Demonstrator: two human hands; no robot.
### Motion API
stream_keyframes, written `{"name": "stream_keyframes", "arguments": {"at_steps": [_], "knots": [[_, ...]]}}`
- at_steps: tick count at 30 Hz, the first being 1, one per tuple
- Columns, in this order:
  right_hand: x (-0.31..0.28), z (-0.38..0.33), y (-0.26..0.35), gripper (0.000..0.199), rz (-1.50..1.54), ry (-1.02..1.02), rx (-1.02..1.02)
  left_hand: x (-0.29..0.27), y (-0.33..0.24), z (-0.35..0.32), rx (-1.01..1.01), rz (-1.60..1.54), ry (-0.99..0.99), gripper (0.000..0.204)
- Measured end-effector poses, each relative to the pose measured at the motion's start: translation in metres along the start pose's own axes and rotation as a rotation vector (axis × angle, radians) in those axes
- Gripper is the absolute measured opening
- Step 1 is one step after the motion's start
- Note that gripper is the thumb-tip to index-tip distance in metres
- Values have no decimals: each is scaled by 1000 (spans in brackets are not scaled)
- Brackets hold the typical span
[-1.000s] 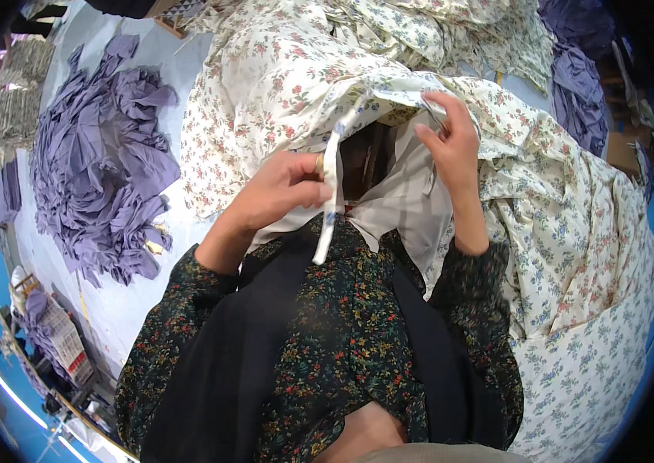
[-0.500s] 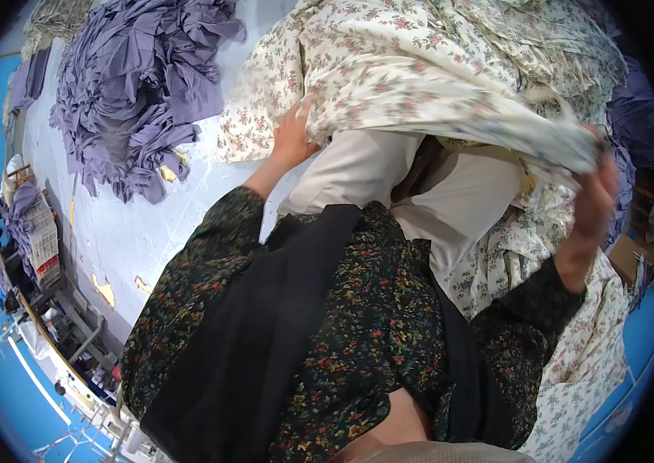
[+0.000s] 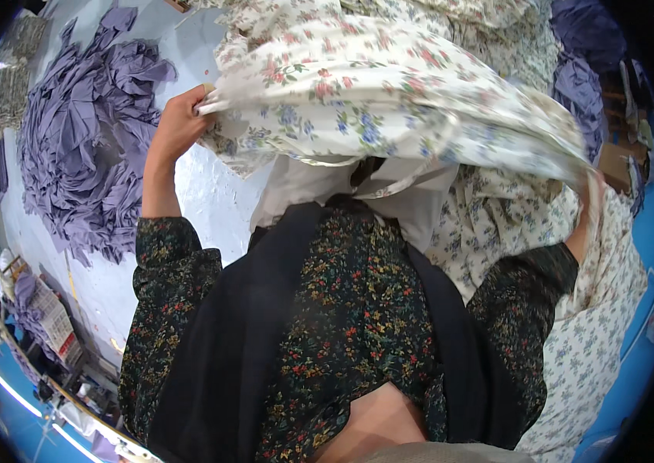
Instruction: Manually trim excess threads from floral-patterned garments using small snips.
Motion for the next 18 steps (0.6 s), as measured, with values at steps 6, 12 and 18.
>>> {"name": "stream_keyframes", "arguments": {"at_steps": [6, 12, 18], "knots": [[103, -127, 92, 27, -3, -301, -336, 51, -40, -8, 376, 359, -161, 31], [290, -235, 199, 17, 386, 510, -280, 176, -109, -2, 334, -433, 55, 18], [251, -292, 211, 10, 843, 783, -4, 279, -99, -24, -486, -1163, 544, 30]]}}
Point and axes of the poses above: each hand's wrist, its own z-axis towards the middle knuckle, its own x-axis out of the palm, y = z × x, the point moved 8 cm from there along z, towards the middle knuckle, and after that the axes turned 12 degrees about -z, right-handed, at the moved point
